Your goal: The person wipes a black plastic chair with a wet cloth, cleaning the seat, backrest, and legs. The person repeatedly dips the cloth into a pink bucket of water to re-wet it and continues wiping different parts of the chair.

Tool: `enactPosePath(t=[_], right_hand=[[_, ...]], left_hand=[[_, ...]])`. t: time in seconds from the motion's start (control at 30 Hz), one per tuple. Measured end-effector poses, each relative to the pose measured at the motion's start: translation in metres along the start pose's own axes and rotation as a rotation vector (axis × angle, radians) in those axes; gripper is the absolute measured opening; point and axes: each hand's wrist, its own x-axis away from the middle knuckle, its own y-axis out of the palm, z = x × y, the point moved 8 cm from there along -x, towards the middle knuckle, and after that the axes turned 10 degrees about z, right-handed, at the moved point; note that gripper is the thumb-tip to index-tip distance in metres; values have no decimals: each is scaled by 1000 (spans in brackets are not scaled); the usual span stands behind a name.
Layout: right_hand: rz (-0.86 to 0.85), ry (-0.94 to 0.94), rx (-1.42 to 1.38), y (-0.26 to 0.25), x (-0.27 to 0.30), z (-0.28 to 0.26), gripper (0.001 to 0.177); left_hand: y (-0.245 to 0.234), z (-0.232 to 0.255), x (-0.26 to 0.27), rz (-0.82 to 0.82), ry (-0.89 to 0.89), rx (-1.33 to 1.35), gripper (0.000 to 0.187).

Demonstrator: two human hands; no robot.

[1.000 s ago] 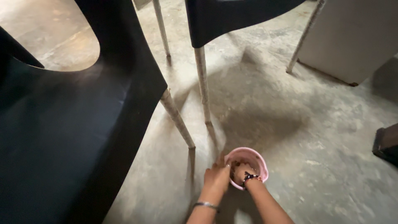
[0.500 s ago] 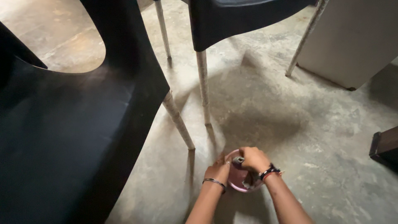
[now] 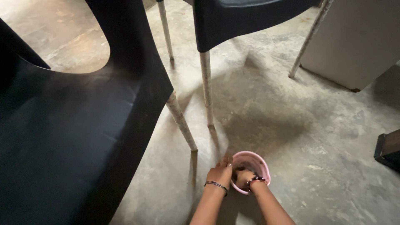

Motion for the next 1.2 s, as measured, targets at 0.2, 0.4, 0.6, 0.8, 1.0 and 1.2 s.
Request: enactPosePath(t=[0.2, 0.4, 0.6, 0.8, 1.0, 1.2], right_hand=[[209, -125, 82, 0, -27, -8, 35], [209, -143, 87, -44, -22, 13, 35], [396, -84, -257, -109, 2, 44, 29], [386, -49, 111, -65, 3, 11, 27], [383, -48, 101, -19, -7, -6, 29], [507, -181, -131, -70, 8, 10, 35]], left_hand=[[8, 2, -1, 60, 107, -41, 55], [14, -1, 2, -19, 103, -101, 70], [14, 2, -2, 34, 112, -76, 71], [6, 6, 0, 57, 133, -88, 72], [9, 2, -1, -32, 33, -12, 62], [-24, 13, 1, 111, 146, 13, 61]])
